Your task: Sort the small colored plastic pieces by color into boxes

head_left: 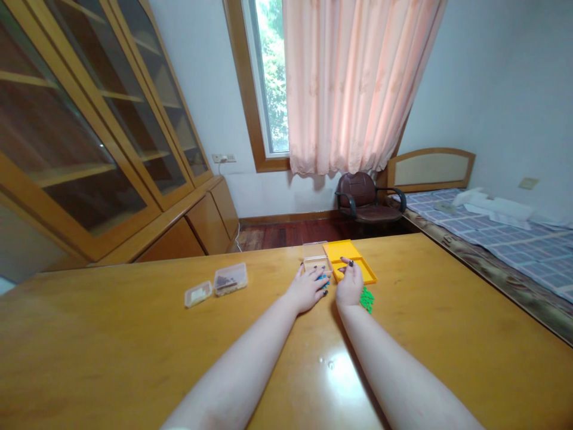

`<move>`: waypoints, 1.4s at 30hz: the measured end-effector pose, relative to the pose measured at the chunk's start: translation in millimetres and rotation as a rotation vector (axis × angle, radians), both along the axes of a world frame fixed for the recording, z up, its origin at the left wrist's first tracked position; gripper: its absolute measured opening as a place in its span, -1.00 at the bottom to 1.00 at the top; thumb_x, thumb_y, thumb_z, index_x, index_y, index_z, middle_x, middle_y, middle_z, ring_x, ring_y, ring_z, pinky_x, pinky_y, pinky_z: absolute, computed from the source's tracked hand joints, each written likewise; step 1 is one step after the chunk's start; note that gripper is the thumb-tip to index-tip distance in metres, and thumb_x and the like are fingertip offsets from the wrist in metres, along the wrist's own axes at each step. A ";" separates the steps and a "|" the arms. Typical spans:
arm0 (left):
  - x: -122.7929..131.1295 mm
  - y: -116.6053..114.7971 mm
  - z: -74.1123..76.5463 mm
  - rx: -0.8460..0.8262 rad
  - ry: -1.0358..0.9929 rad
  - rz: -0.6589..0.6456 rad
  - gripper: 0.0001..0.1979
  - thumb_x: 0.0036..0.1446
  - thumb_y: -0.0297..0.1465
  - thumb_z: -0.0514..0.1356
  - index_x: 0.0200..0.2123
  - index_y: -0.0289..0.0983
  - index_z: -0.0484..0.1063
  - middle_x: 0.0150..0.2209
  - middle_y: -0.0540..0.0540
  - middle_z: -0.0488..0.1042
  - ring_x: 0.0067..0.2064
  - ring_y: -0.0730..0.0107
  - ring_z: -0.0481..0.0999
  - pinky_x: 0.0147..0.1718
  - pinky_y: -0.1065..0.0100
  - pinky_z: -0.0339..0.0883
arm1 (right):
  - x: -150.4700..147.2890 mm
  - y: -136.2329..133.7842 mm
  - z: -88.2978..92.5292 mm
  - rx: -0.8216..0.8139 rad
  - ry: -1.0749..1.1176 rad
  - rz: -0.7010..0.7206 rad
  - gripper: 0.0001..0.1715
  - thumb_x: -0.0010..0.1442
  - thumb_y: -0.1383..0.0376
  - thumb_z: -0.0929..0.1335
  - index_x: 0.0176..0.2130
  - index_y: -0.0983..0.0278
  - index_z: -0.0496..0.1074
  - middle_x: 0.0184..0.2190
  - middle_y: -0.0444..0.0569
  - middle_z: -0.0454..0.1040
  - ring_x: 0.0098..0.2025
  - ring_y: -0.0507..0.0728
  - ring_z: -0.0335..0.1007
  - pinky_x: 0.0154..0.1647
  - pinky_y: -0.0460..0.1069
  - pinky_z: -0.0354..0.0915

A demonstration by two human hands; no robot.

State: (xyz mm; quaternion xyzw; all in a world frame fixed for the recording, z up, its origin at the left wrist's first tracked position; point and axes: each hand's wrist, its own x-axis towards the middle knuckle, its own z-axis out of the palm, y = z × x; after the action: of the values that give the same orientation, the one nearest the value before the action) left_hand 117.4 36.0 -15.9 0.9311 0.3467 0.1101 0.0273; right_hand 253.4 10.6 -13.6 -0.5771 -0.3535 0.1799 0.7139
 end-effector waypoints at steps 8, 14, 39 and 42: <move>-19.0 -12.3 11.3 -0.055 -0.081 -0.085 -0.65 0.16 -0.26 0.04 0.03 -0.01 0.28 0.10 -0.02 0.30 0.15 0.32 0.20 0.18 -0.02 -0.31 | -7.5 -0.1 -4.0 0.036 0.092 0.103 -0.59 0.18 0.08 0.13 -0.21 0.30 0.34 -0.20 0.07 0.41 -0.24 0.09 0.32 -0.15 0.01 0.22; -38.6 -27.9 14.2 -0.114 -0.111 -0.035 -0.62 0.16 -0.32 0.04 0.07 -0.03 0.24 0.10 -0.03 0.30 0.14 0.35 0.22 0.18 0.04 -0.20 | -23.3 -2.2 -10.8 -0.029 0.074 0.273 -0.59 0.16 0.05 0.16 -0.16 0.25 0.34 -0.10 0.04 0.39 -0.02 0.11 0.28 0.03 0.04 0.15; -117.6 -39.9 21.3 -0.212 -0.189 0.508 -0.80 0.10 -0.34 0.10 -0.26 -0.15 0.51 -0.24 -0.03 0.53 -0.21 0.33 0.46 -0.23 0.37 0.27 | -75.3 -4.3 -36.6 -0.195 0.431 0.813 -0.36 -0.02 -0.18 0.22 -0.12 0.19 0.34 0.03 0.08 0.33 0.10 0.18 0.21 0.11 0.11 0.11; -114.3 -40.7 25.7 -0.140 -0.198 0.476 -0.80 0.11 -0.37 0.09 -0.25 -0.16 0.51 -0.25 -0.04 0.53 -0.22 0.34 0.46 -0.24 0.38 0.26 | -71.4 -5.2 -30.7 -0.152 0.561 0.864 -0.42 -0.05 -0.12 0.30 -0.12 0.16 0.31 0.03 0.05 0.32 0.07 0.16 0.26 0.10 0.10 0.14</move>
State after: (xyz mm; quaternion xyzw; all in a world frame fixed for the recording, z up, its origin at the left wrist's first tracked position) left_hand 3.1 -4.7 9.9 0.8038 0.5585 0.1796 0.0989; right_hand 182.0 5.3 -44.3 -0.3582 -0.3405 0.6310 0.5980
